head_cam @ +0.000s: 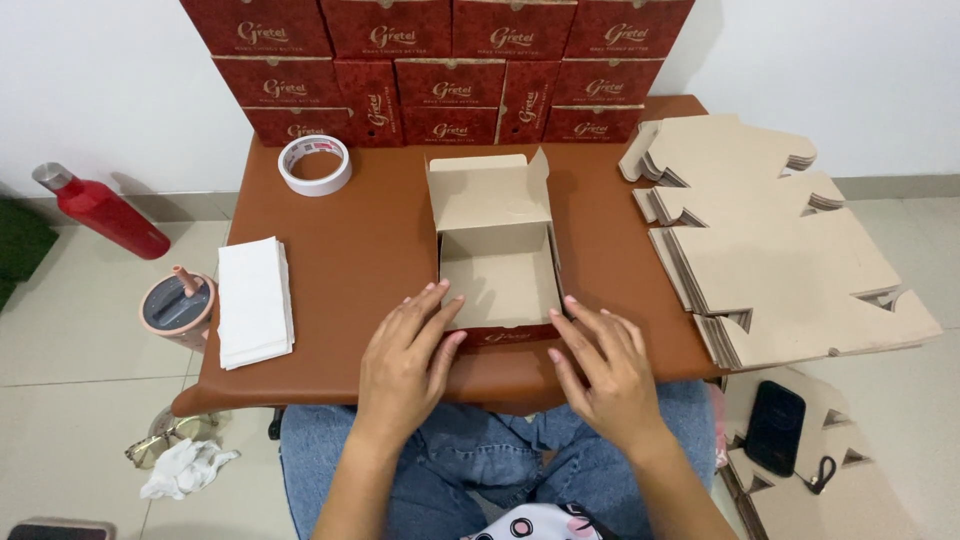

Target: Folding pre-cut cardboard sheets into small decorative boxes, inserting a white paper liner, and closing the lid.

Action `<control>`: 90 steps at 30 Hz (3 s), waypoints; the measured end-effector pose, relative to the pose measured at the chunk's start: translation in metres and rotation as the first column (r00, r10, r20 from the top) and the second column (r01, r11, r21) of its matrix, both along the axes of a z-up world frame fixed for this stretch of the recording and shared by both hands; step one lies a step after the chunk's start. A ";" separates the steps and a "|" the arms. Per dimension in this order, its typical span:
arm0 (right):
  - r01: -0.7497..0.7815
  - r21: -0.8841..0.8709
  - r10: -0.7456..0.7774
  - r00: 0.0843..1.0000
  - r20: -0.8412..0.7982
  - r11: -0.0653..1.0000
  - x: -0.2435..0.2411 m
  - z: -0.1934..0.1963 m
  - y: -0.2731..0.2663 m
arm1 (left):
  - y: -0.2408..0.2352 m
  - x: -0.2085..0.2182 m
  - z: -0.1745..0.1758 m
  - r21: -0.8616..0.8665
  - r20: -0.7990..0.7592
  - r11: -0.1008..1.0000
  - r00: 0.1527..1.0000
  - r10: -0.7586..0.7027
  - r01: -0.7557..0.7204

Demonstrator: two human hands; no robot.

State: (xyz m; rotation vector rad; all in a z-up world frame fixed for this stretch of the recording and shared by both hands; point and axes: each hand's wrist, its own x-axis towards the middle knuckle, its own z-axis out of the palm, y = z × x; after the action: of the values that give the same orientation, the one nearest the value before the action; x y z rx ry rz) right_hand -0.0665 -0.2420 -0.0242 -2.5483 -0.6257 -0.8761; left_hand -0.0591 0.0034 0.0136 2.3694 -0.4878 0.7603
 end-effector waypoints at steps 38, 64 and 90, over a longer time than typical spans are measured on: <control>-0.028 0.419 0.045 0.998 -0.032 0.908 0.066 0.079 -0.014 | 0.013 0.041 0.052 -0.531 -0.154 0.846 0.987 -0.037 -0.051; 0.141 0.568 0.009 0.968 -0.252 0.811 0.049 0.043 0.004 | -0.002 0.027 0.031 -0.618 -0.439 0.751 0.895 -0.086 -0.231; -0.647 0.331 0.703 0.707 -0.077 0.687 0.041 0.041 0.229 | 0.144 -0.045 -0.051 -0.042 0.175 0.817 0.801 0.573 -0.575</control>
State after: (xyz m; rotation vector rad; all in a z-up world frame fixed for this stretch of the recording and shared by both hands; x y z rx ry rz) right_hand -0.0253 -0.0128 0.0168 -1.8642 -1.1817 -0.3897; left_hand -0.1039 0.1476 -0.0378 2.4892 0.1890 1.2506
